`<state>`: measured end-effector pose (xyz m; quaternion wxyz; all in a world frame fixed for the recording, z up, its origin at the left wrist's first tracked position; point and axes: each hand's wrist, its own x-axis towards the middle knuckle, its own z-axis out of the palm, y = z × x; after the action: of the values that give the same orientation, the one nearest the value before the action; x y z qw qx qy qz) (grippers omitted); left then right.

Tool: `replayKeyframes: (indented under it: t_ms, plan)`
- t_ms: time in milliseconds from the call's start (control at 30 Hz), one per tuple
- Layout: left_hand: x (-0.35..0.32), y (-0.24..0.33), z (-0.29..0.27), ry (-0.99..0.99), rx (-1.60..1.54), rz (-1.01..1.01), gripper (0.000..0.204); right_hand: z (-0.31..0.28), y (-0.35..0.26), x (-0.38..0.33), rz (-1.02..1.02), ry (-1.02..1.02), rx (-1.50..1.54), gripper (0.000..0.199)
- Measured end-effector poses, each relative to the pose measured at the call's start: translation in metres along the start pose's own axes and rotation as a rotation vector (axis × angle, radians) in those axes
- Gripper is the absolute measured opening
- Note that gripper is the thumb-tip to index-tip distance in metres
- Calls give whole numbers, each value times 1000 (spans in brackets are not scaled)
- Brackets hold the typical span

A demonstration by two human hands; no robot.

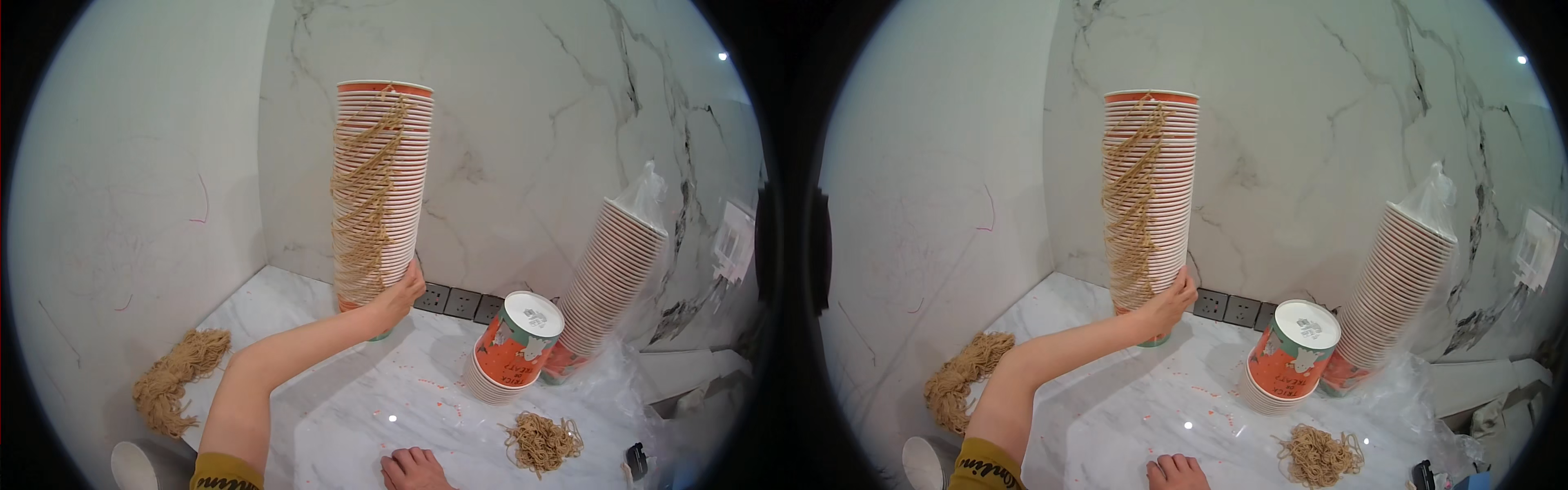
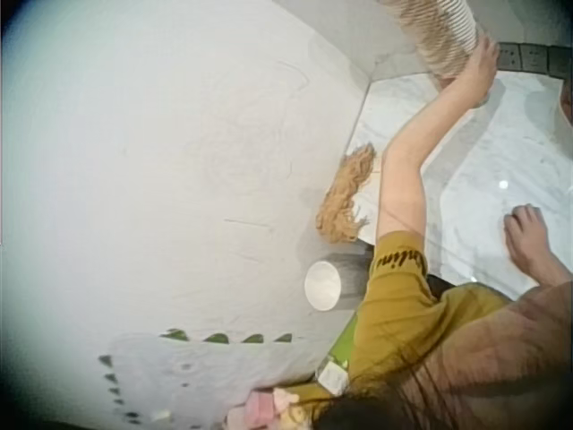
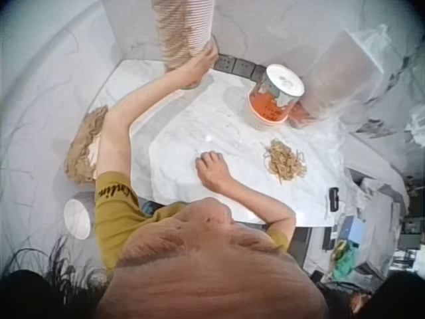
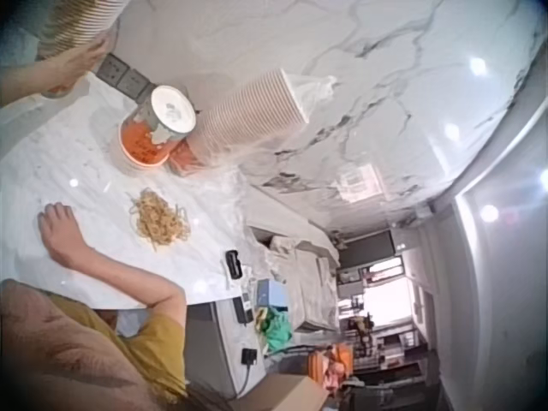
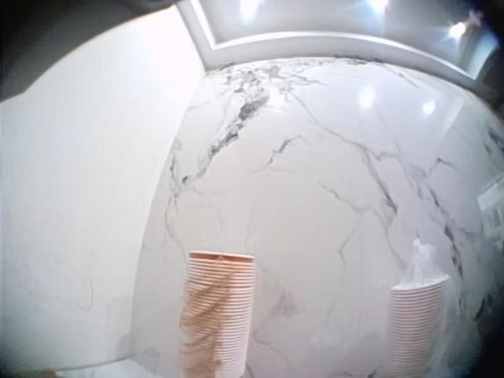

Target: Attaching elastic bands and twine to paper cups for packaging or display.

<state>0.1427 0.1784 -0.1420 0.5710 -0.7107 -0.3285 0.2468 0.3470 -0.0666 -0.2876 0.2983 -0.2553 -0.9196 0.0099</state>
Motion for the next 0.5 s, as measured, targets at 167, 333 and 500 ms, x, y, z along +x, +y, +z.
replayKeyframes:
  t_ms: [167,333,500]
  plan:
    - [-8,-4,3,34,-45,-27,45,-1,5,-2,2,-5,15,27]
    - [-17,-79,-4,862,-680,-341,9,3,4,-1,20,-22,7,26]
    - [-54,-259,-16,1229,-442,-1120,18,1,-1,0,19,-19,-4,25]
